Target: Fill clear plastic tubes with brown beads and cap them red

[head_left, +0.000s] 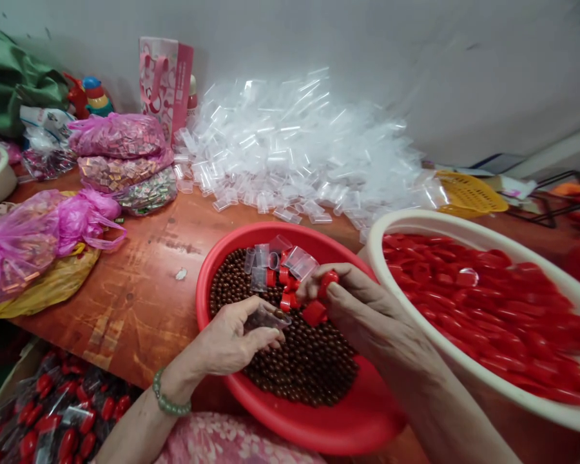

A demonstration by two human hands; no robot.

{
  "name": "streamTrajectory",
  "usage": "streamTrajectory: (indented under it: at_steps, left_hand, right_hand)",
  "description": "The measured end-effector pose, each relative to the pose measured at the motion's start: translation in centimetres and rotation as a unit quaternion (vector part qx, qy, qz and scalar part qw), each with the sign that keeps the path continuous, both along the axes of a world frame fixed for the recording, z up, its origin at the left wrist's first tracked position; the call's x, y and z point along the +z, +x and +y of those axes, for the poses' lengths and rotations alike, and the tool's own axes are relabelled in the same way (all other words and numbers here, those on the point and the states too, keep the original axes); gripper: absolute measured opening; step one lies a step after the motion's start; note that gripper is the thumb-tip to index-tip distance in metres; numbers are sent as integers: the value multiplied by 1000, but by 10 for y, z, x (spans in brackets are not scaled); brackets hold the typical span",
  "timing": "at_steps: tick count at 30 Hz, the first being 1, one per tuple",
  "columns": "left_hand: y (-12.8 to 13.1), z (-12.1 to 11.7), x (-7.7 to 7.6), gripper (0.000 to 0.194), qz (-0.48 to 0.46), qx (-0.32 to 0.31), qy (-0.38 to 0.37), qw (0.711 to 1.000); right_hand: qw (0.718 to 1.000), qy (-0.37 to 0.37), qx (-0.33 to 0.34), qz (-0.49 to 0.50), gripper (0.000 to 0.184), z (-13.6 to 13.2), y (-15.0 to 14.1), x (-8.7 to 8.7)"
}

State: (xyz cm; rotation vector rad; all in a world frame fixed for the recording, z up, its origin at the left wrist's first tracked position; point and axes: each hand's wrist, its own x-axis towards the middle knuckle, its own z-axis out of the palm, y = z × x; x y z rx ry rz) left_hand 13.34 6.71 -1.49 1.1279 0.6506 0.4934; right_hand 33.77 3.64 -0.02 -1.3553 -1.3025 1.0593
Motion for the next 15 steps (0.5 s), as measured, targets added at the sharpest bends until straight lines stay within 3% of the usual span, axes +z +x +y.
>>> streamTrajectory:
  at_steps: [4, 8, 11, 15]
  left_hand:
    - [-1, 0, -3, 16, 16, -6, 35, 999]
    - [-2, 1, -5, 14, 16, -26, 54, 998]
    - [-3, 3, -6, 12, 6, -46, 66, 997]
    - [-3, 5, -3, 14, 13, -45, 72, 996]
  right_hand:
    - [996, -56, 60, -39, 36, -10, -11, 13]
    - [980, 10, 123, -157, 23, -5, -14, 26]
    - [963, 23, 191, -186, 13, 6, -15, 29]
    - [962, 4, 204, -183, 29, 14, -15, 29]
